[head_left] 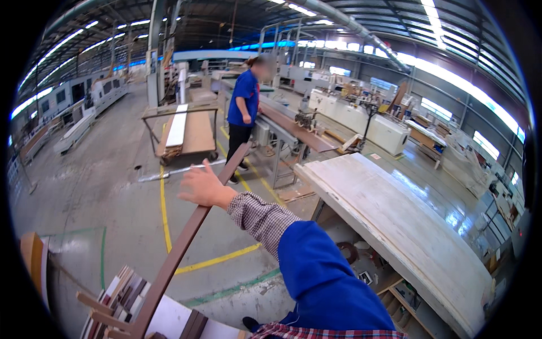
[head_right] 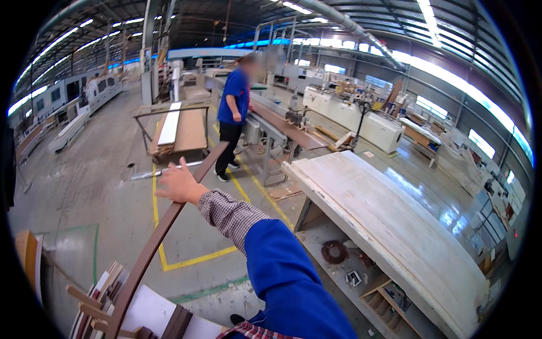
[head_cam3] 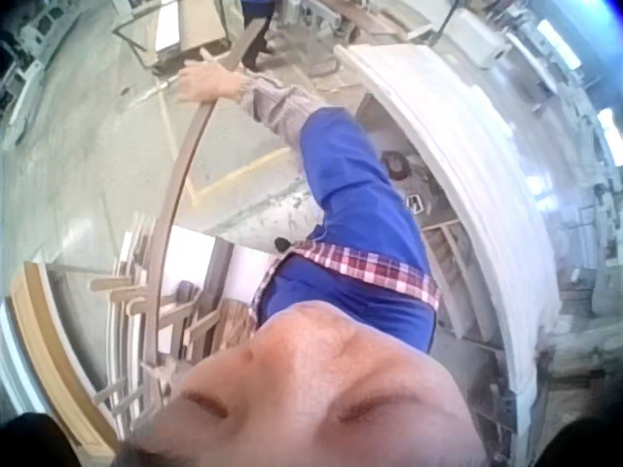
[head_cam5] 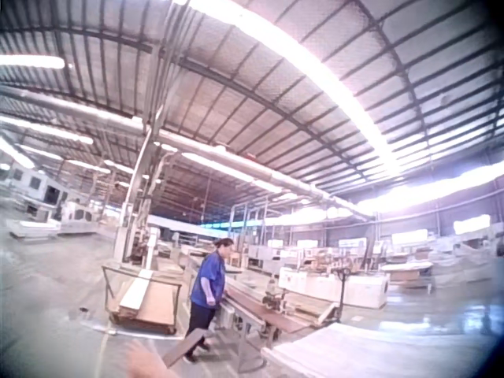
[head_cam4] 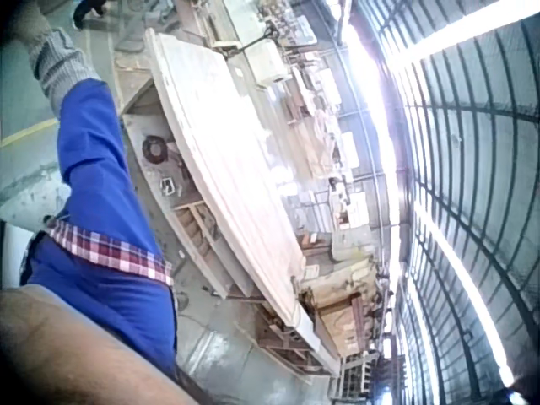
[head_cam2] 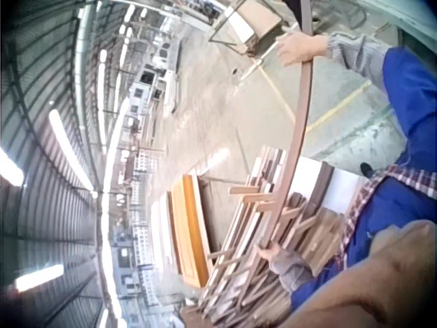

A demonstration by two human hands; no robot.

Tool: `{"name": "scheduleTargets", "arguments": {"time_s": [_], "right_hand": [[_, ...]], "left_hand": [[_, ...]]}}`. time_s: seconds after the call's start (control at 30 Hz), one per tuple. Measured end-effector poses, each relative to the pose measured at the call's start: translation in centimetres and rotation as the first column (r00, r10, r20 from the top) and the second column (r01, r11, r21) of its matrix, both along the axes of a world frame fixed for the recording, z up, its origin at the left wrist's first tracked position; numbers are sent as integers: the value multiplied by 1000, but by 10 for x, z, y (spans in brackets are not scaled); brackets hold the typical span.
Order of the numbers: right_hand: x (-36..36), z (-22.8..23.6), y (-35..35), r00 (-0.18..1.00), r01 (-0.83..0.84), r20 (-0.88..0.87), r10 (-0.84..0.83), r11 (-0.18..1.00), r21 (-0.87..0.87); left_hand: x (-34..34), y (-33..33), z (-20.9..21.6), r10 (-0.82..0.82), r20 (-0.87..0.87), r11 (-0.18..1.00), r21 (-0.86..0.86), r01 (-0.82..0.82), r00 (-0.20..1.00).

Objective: The person assembles wooden panels by applying a brown veneer strip to a large white board using a pneumatic nail gun. They position the strip, secure it with the tool, and then flip the board to repeat the process on the other side. The person also retrieves additional veneer strips from a nearby rack and places them on the board for alignment.

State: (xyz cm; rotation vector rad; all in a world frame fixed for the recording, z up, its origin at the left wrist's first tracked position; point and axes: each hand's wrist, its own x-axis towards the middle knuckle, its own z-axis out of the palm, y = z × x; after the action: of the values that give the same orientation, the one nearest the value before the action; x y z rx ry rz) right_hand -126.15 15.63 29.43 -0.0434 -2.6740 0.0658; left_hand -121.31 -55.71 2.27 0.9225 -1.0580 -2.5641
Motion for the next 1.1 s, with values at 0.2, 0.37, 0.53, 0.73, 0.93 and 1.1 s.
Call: {"name": "scheduleTargets", "arguments": {"time_s": [0.2, 0.37, 0.53, 0.73, 0.93, 1.1], "right_hand": [[32, -34, -11, 946, -2, 315, 70, 978, -211], [98, -66, 49, 950, 97, 311, -20, 968, -232], [194, -65, 74, 982, 65, 188, -11, 957, -284], [331, -49, 72, 998, -54, -3, 56, 947, -317], [504, -35, 80, 992, 88, 100, -78, 991, -100], [650, -51, 79, 939, 333, 144, -311, 927, -173]], "left_hand": [[57, 151, 114, -343, -354, 930, 0, 367, 870], [95, 212, 161, -498, -273, 861, -38, 508, 823], [114, 267, 212, -724, -408, 656, -158, 738, 556], [152, 344, 237, -768, -466, 609, -317, 727, 439], [239, 462, 220, -866, -446, 387, -312, 868, 226], [341, 546, 190, -872, -483, 39, -218, 975, -73]]}}
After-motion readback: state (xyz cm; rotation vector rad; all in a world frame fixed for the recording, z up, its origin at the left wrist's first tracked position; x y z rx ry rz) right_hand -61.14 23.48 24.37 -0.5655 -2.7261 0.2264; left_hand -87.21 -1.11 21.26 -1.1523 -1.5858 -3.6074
